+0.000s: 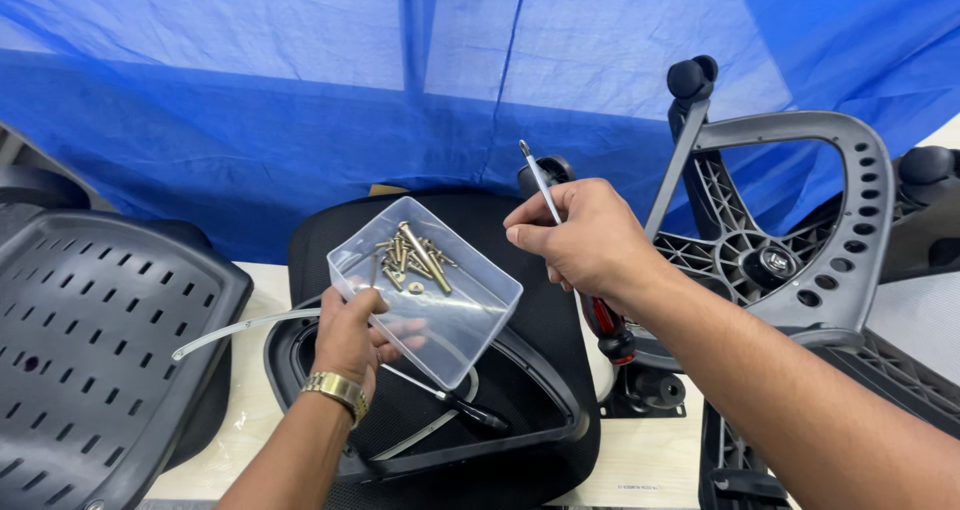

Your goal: The person attaches a black plastic frame to the base of an office chair using a screwdriver and screws. They align the frame, insert screws, and tighten them to secure the frame to the chair base.

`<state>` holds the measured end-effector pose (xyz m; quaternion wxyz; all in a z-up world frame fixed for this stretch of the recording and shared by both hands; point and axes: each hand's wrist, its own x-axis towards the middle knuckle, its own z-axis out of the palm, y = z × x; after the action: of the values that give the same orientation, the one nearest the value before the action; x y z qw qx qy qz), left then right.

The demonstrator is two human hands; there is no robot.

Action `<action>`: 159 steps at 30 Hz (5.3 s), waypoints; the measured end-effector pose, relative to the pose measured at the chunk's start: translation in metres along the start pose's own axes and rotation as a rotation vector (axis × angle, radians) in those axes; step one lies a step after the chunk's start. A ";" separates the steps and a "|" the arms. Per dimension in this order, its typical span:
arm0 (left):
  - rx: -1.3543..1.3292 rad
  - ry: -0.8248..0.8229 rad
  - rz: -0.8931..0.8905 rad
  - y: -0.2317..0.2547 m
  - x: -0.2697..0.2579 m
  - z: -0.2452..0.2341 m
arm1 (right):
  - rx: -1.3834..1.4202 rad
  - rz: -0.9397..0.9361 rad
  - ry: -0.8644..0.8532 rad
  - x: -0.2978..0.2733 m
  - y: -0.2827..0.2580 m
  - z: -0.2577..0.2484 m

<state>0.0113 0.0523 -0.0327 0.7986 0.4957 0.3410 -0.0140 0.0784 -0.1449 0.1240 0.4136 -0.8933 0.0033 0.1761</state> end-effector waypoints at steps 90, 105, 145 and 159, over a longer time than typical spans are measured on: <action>1.053 -0.248 0.926 -0.058 -0.119 0.364 | -0.059 0.000 0.200 0.031 0.244 -0.333; 0.947 -0.515 0.260 -0.116 -0.006 0.489 | -0.262 0.003 0.191 0.068 0.257 -0.337; 0.762 -0.460 0.074 -0.122 -0.008 0.497 | -0.799 0.183 -0.099 0.121 0.211 -0.321; 0.695 -0.469 0.120 -0.135 0.004 0.497 | -0.851 0.146 -0.095 0.116 0.211 -0.319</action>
<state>0.2291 -0.4135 -0.0036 0.6394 0.7378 0.0956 -0.1942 0.2552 -0.5038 0.1216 -0.0052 -0.9725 -0.0255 0.2314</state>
